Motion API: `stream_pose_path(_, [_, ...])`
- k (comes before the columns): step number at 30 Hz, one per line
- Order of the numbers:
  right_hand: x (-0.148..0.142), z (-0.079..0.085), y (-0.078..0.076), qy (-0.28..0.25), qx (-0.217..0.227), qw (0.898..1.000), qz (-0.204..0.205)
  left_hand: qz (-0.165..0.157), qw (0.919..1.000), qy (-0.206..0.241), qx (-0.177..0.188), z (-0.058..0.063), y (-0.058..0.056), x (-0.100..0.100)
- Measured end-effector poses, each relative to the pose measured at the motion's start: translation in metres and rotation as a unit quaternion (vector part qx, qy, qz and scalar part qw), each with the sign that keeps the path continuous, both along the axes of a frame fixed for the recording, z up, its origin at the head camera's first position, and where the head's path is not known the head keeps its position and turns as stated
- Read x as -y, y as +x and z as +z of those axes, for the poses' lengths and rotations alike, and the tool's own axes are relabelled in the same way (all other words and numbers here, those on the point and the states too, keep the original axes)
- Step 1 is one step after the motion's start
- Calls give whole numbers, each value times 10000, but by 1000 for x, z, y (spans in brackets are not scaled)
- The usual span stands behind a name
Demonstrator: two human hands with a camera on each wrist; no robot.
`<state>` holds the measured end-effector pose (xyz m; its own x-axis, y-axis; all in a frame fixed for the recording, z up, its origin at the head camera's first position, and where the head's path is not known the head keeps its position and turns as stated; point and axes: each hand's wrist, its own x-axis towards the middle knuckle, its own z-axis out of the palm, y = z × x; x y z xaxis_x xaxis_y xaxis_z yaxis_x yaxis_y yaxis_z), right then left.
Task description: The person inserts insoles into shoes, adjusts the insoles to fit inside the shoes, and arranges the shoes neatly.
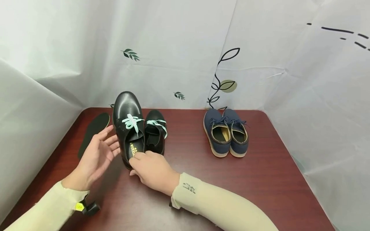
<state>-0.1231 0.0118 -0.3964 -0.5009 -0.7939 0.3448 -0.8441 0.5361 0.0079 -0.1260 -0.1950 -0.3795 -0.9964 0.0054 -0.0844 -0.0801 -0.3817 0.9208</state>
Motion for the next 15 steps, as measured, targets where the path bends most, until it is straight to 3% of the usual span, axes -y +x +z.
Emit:
stream_pose_path(7, [-31, 5, 17, -31, -50, 10000, 77, -461, 9974, -237, -492, 0, 18, -22])
stream_pose_path(15, [-71, -4, 26, -181, -77, 9998, -28, -1054, 9902, -720, -573, -11, 18, -51])
